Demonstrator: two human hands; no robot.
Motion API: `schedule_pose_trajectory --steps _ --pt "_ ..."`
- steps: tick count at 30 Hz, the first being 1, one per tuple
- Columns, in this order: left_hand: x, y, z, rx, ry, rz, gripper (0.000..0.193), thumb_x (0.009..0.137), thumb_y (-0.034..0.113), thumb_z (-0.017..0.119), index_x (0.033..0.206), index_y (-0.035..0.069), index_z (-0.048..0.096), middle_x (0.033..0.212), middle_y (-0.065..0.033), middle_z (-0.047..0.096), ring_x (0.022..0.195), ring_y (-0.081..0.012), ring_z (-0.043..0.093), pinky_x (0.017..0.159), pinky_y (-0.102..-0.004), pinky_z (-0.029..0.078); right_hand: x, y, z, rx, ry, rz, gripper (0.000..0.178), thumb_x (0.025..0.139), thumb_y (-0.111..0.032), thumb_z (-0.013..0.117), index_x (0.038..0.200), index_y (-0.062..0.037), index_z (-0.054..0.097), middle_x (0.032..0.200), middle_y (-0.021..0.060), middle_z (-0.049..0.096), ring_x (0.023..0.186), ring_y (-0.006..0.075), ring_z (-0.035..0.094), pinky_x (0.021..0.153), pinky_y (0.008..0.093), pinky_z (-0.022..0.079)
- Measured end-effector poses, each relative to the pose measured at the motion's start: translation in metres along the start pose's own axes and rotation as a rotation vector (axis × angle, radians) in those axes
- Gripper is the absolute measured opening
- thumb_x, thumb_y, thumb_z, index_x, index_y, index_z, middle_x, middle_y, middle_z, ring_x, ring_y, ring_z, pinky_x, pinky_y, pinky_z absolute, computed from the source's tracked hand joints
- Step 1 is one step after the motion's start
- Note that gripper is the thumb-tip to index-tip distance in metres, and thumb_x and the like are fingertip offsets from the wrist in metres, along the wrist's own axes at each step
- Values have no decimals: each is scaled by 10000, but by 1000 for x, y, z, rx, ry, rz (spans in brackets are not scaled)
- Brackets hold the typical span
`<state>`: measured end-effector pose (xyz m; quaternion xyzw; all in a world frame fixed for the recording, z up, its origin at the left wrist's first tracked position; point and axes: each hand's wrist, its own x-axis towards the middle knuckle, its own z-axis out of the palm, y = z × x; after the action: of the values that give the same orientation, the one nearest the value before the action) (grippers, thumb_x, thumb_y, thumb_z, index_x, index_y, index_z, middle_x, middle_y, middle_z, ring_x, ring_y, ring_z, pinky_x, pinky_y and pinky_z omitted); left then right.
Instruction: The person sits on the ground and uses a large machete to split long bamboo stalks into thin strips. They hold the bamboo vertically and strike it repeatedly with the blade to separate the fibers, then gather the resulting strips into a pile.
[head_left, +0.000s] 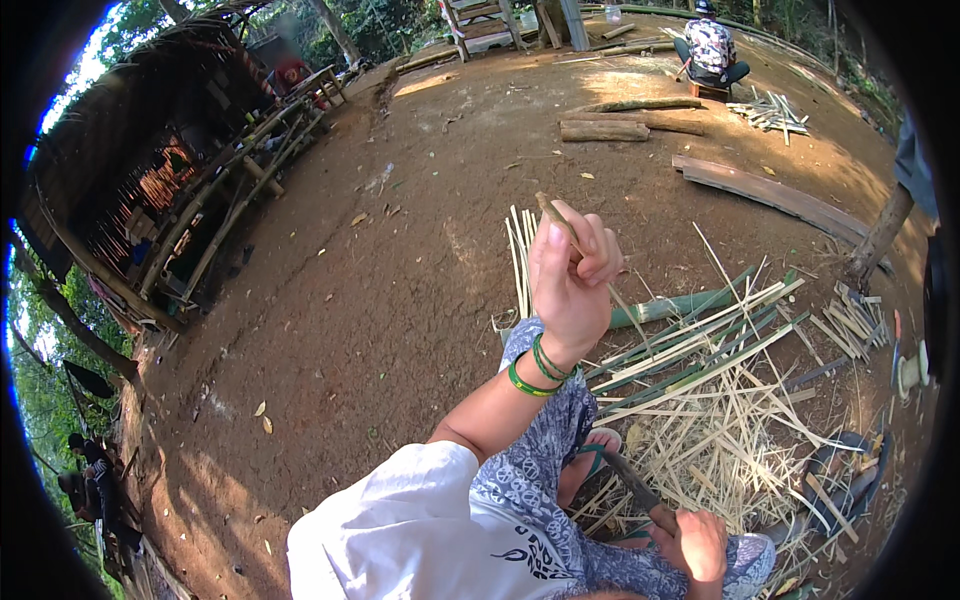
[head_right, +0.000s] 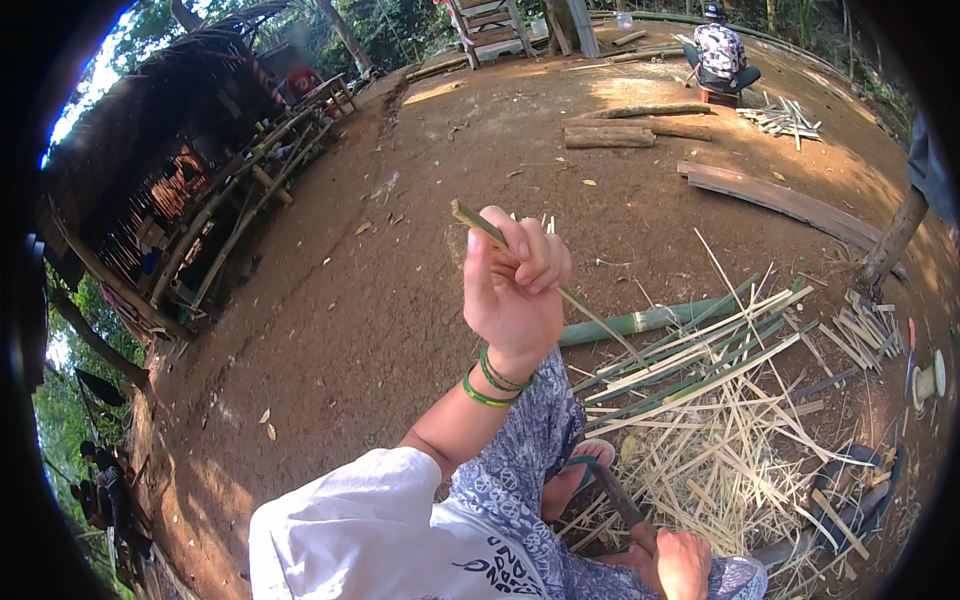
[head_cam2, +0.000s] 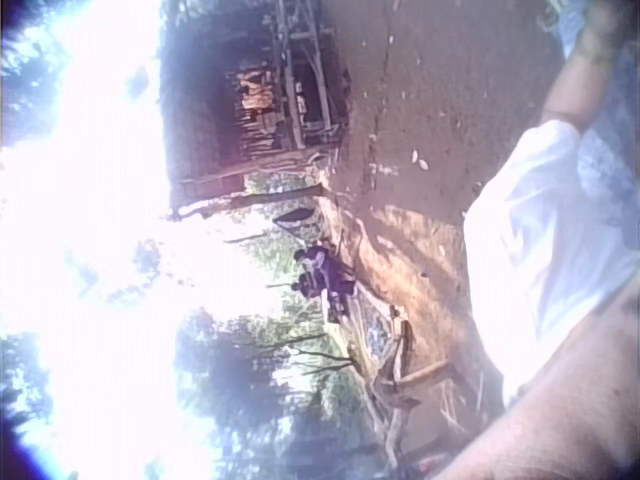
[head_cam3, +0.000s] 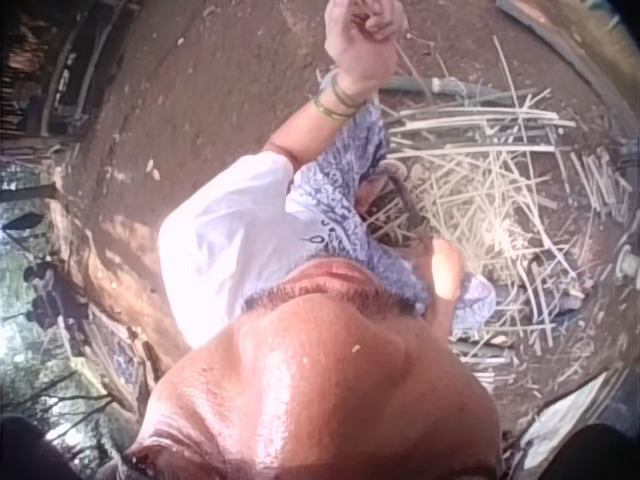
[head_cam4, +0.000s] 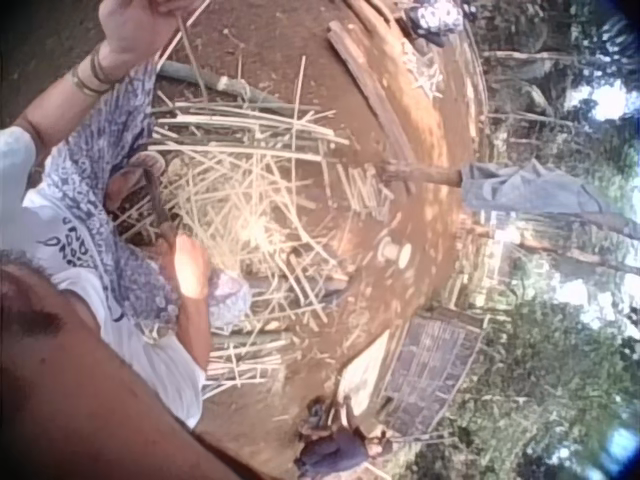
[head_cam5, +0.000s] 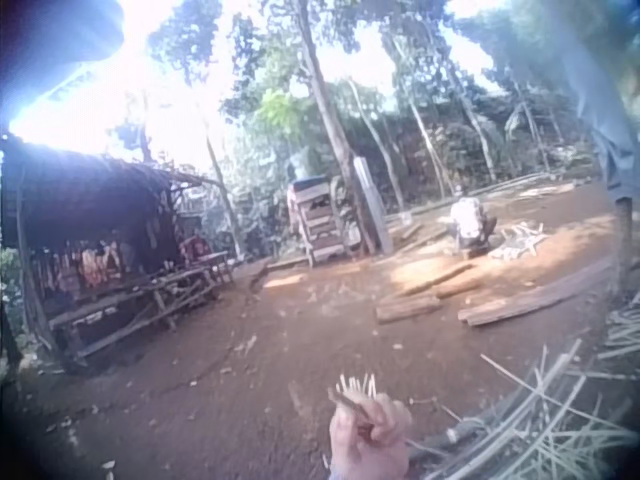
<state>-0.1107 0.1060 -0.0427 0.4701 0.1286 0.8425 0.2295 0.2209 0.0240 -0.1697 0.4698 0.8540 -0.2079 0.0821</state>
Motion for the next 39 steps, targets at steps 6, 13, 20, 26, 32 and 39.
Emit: schedule_pose_trajectory --steps 6,13,20,26,32,39 --pt "7 20 13 -82 -81 100 501 1027 551 295 794 117 384 559 41 310 483 -77 229 496 -280 222 2 -20 -29 181 196 107 340 769 -315 750 835 7 662 724 238 654 742 454 642 711 525 497" --pt "1 25 14 -100 -82 75 598 1001 651 241 766 118 374 549 40 309 483 -87 204 494 -287 208 7 -16 -33 462 426 213 292 870 -256 693 841 23 612 660 182 576 637 376 579 618 477 431" --pt "-19 10 10 -189 -101 -18 610 987 671 277 744 121 379 548 42 307 494 -86 198 495 -282 185 11 3 -15 1010 502 117 267 1029 -261 530 1033 -2 597 552 -33 432 423 30 369 383 202 271" --pt "-36 2 4 -153 -85 -135 633 959 708 312 729 121 375 554 47 312 506 -86 215 506 -281 188 3 -36 -13 1326 669 7 432 1042 -307 493 1319 25 493 593 -25 440 448 35 382 410 203 296" --pt "-47 -4 17 -126 -139 -194 648 956 707 340 698 114 376 574 32 349 527 -90 262 509 -280 219 5 -61 -23 1181 709 -30 423 1015 -315 505 1268 25 493 775 15 476 606 64 440 545 216 347" --pt "-58 -5 26 -143 -155 -304 656 936 706 412 666 108 382 571 27 370 527 -83 287 489 -261 220 4 -80 -16 1670 809 67 360 1037 -315 455 1181 10 512 728 3 424 551 66 397 475 212 319"
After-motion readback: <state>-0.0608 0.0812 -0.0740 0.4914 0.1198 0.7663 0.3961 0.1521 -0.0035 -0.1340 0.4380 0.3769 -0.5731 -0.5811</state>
